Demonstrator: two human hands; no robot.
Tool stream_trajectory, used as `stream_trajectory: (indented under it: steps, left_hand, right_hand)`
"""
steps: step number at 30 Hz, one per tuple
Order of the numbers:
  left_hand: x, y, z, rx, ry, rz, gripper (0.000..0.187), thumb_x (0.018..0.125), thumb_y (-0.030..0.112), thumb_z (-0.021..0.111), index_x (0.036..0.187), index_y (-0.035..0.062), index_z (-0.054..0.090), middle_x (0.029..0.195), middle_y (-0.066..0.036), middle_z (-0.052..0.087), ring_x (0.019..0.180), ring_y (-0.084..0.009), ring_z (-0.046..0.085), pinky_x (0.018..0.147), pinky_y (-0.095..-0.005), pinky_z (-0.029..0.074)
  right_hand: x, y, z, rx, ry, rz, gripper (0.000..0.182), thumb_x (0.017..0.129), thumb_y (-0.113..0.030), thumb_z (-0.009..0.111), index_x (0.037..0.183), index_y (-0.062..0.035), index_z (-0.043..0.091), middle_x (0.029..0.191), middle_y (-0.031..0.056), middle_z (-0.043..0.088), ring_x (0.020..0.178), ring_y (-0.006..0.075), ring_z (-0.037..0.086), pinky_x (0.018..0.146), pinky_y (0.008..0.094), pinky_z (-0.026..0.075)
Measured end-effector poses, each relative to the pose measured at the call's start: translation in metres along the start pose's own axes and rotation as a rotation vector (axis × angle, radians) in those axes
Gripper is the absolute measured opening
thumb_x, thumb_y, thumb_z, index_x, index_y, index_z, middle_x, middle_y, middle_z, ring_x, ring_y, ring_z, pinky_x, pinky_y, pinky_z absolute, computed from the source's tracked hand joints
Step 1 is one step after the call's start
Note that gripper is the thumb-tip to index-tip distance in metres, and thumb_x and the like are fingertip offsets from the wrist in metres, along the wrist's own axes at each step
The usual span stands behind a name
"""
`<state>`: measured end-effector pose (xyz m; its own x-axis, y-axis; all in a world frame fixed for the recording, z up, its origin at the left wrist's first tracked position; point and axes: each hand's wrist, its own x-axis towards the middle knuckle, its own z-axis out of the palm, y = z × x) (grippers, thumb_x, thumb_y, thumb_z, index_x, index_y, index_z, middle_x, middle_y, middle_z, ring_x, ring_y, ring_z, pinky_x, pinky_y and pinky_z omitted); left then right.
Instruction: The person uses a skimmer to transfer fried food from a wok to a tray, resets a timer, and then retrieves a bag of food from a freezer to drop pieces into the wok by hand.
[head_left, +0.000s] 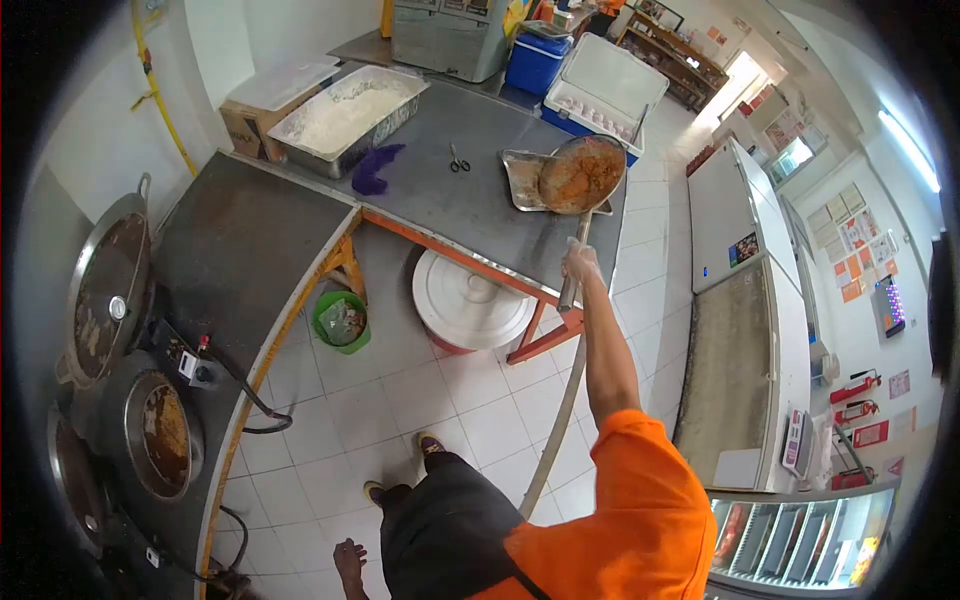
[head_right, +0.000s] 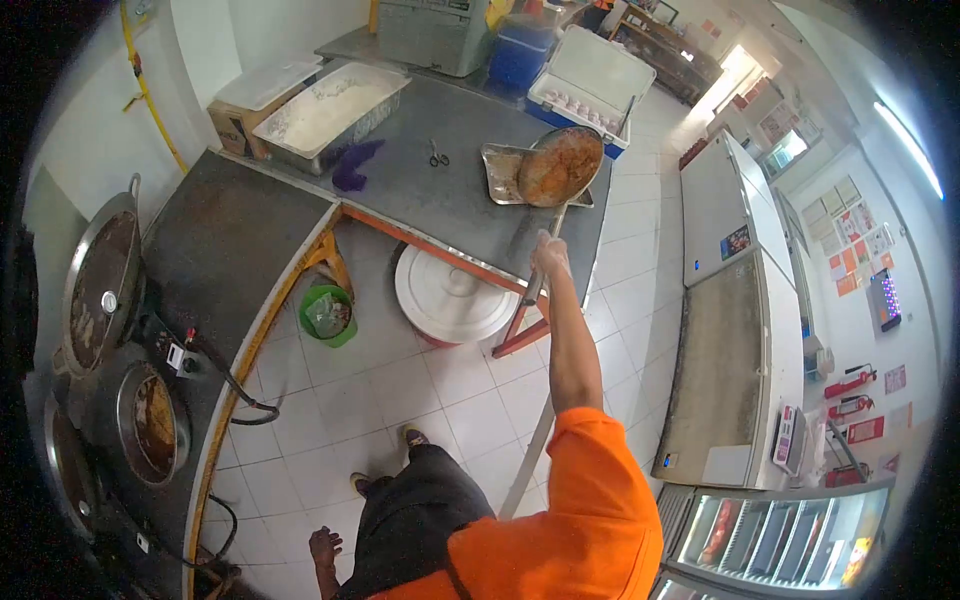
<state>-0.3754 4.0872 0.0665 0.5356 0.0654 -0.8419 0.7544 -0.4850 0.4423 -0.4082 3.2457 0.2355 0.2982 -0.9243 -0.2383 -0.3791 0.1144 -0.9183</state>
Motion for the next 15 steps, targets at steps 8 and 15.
stream_trajectory:
  steps: [8, 15]
  left_hand:
    - [0.015, -0.103, -0.009, 0.501, -0.121, 0.240, 0.023, 0.085, 0.030, 0.056, 0.093, 0.0076, 0.055, 0.073, -0.013, 0.063, 0.065, -0.0279, 0.063, 0.053, -0.0419, 0.049]
    - [-0.024, -0.123, 0.009, 1.109, -0.109, 0.258, 0.021, 0.084, 0.027, 0.054, 0.092, 0.0075, 0.059, 0.074, -0.016, 0.062, 0.064, -0.0328, 0.062, 0.054, -0.0452, 0.047]
  right_hand:
    - [0.076, 0.035, -0.005, -0.840, 0.165, -0.263, 0.025, 0.088, -0.021, 0.053, 0.079, -0.0001, 0.063, 0.077, 0.0155, 0.066, 0.067, 0.0280, 0.067, 0.054, 0.0386, 0.053]
    - [0.070, -0.001, -0.033, -0.921, 0.339, -0.067, 0.025, 0.085, -0.022, 0.052, 0.093, -0.0033, 0.067, 0.090, 0.0175, 0.067, 0.085, 0.0321, 0.066, 0.070, 0.0406, 0.054]
